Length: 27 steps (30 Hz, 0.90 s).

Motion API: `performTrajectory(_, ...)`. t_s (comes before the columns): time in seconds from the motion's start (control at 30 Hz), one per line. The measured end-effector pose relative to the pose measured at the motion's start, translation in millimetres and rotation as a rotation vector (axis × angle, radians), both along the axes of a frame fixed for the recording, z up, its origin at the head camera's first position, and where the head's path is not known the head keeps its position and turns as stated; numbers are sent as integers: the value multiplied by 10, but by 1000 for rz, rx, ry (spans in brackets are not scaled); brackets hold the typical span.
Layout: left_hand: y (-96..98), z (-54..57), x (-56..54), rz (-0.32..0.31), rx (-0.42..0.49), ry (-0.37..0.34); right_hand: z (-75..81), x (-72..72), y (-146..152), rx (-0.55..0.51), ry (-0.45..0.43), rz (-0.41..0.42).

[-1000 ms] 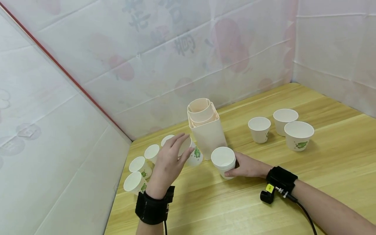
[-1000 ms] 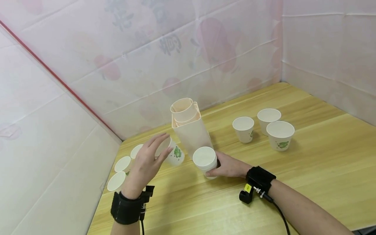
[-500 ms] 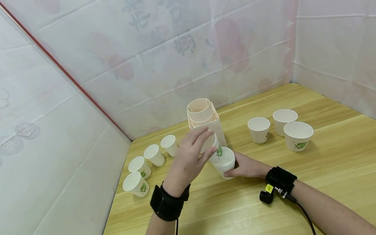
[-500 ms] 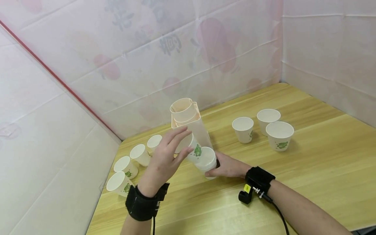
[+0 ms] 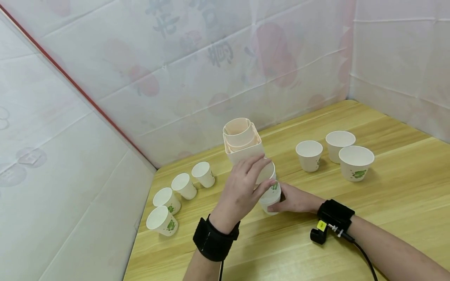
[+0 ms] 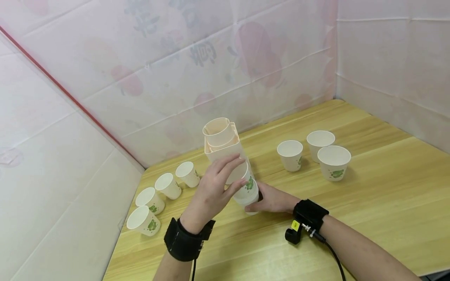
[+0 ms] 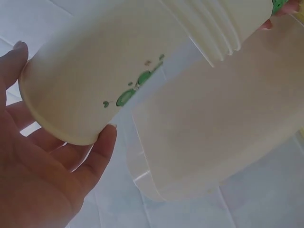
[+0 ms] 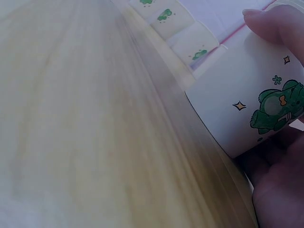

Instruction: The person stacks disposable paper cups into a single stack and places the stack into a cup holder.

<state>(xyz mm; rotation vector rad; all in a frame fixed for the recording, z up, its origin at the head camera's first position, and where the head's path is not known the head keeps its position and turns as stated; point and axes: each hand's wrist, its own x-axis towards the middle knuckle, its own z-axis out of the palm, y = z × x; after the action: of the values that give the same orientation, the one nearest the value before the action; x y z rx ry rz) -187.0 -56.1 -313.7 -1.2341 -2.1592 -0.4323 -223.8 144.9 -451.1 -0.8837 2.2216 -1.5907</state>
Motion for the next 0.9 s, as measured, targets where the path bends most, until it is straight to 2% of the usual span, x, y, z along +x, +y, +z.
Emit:
performTrajectory(0.13, 22, -49, -27, 7, -16, 2, -2, 1, 0, -10, -6, 2)
performTrajectory(0.33, 55, -210, -64, 34, -71, 34, -22, 7, -10, -25, -10, -4)
performTrajectory(0.47, 70, -306, -76, 16, -84, 51, -30, 11, -11, -37, -17, -5)
performTrajectory(0.57, 74, -353, -74, -8, -89, 25, -33, 15, -10, -40, -20, -13)
performTrajectory(0.67, 70, -395, -71, -31, -99, -35, -31, 17, -7, -35, -8, -18)
performTrajectory(0.77, 65, -435, -69, -44, -111, -92, -31, 17, -6, -28, 13, -16)
performTrajectory(0.9, 65, -462, -64, -48, -117, -133, -38, 14, -7, -23, 30, -12)
